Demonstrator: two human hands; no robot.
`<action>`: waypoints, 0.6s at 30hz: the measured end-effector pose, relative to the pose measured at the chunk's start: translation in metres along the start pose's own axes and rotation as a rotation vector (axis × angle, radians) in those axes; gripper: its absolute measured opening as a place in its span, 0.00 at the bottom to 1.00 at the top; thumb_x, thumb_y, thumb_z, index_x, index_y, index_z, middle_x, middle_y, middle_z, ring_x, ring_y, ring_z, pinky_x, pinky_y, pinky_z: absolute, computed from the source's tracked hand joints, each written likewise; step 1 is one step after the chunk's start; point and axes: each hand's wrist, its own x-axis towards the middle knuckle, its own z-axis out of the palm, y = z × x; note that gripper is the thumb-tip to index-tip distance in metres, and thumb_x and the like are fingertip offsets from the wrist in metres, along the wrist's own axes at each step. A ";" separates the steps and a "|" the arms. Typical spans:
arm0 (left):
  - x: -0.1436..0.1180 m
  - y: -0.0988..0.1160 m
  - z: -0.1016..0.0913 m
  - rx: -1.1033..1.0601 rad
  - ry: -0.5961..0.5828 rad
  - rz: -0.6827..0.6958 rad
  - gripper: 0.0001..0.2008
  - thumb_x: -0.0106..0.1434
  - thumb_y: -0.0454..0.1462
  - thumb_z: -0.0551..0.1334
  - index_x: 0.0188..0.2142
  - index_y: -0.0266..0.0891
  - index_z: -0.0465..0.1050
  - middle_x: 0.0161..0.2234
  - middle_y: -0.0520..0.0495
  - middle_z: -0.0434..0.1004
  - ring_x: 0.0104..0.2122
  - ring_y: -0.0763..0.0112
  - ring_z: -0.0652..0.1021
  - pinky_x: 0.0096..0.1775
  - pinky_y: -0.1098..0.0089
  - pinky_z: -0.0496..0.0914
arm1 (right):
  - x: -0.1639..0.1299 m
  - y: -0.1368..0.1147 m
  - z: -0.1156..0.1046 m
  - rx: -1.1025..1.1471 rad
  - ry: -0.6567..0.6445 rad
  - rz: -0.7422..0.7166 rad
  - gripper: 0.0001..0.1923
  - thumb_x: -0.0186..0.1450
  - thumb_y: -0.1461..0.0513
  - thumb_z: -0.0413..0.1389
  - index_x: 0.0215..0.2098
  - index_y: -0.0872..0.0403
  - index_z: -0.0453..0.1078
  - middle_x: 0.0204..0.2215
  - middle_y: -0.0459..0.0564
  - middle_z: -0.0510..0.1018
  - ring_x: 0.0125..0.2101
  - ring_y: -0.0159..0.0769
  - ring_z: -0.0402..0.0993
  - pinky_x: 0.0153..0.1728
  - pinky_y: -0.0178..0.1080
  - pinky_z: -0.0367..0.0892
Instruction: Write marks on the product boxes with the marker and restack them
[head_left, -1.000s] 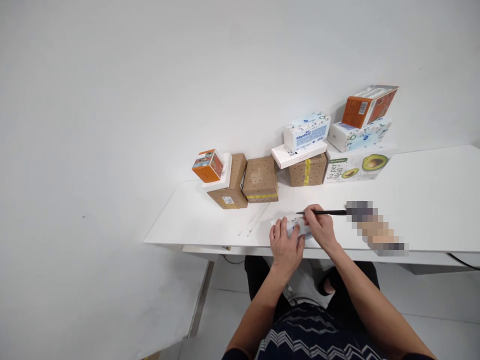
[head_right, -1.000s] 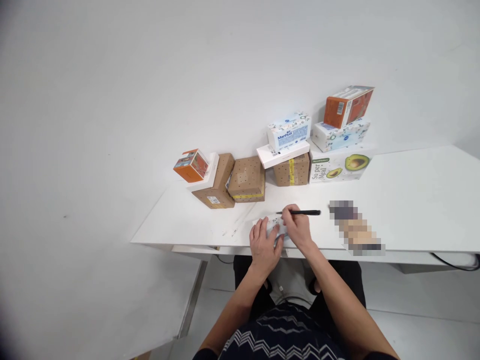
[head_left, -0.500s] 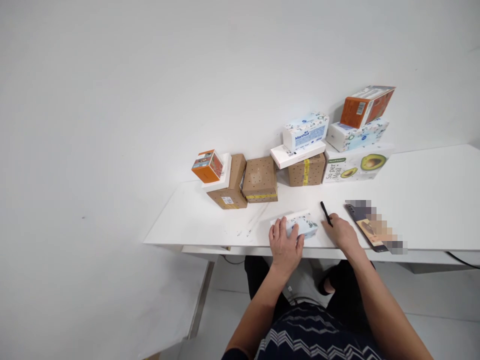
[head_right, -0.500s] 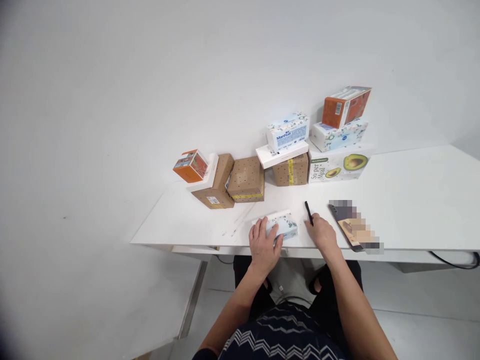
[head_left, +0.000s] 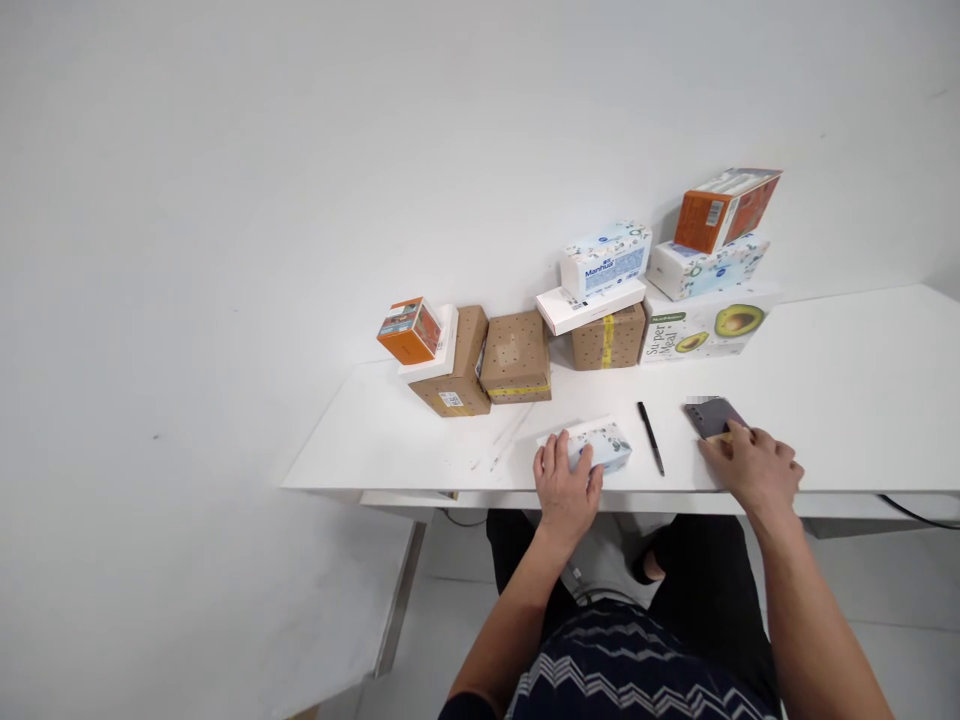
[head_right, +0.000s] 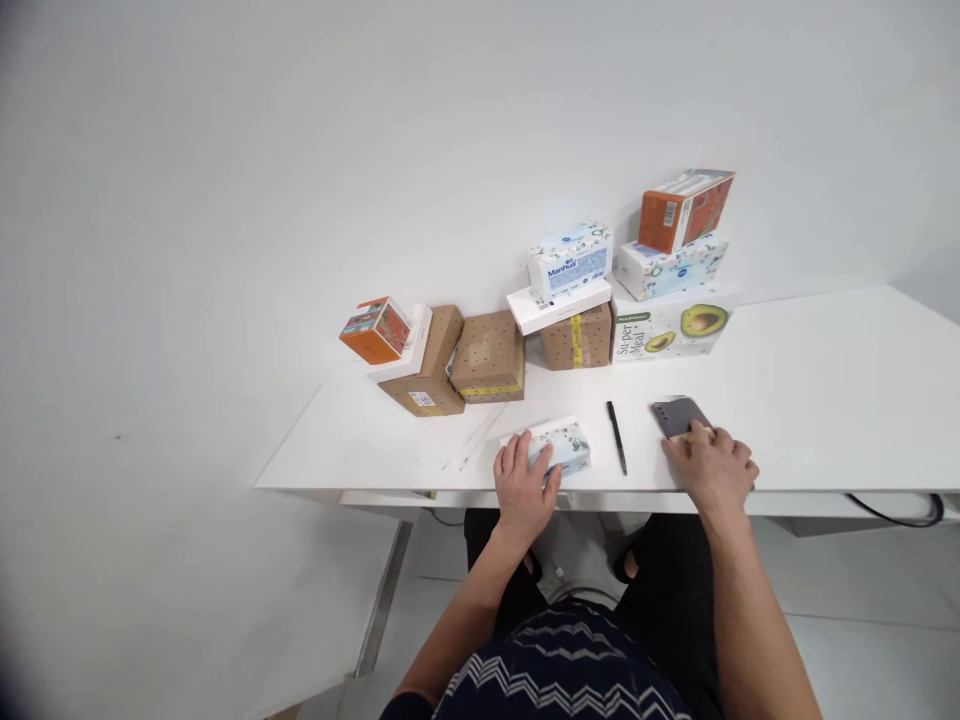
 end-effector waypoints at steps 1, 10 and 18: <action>0.000 0.000 0.000 0.002 0.002 0.000 0.16 0.63 0.43 0.59 0.50 0.43 0.73 0.57 0.36 0.67 0.57 0.51 0.67 0.55 0.52 0.61 | 0.000 0.001 0.000 -0.002 -0.002 -0.009 0.32 0.63 0.46 0.48 0.58 0.55 0.65 0.56 0.66 0.67 0.53 0.63 0.60 0.48 0.58 0.59; 0.000 -0.001 -0.004 -0.005 0.000 0.007 0.15 0.64 0.43 0.58 0.49 0.44 0.73 0.57 0.37 0.69 0.57 0.52 0.67 0.56 0.51 0.59 | -0.016 0.006 -0.009 0.463 -0.081 0.030 0.36 0.53 0.47 0.60 0.56 0.54 0.68 0.45 0.62 0.77 0.48 0.59 0.70 0.46 0.58 0.65; 0.000 0.002 -0.006 -0.013 -0.075 -0.044 0.16 0.65 0.43 0.56 0.51 0.45 0.72 0.59 0.38 0.66 0.59 0.51 0.64 0.57 0.46 0.55 | -0.090 -0.045 -0.062 1.888 -0.851 0.274 0.25 0.61 0.48 0.50 0.48 0.55 0.73 0.43 0.59 0.81 0.32 0.44 0.80 0.32 0.44 0.75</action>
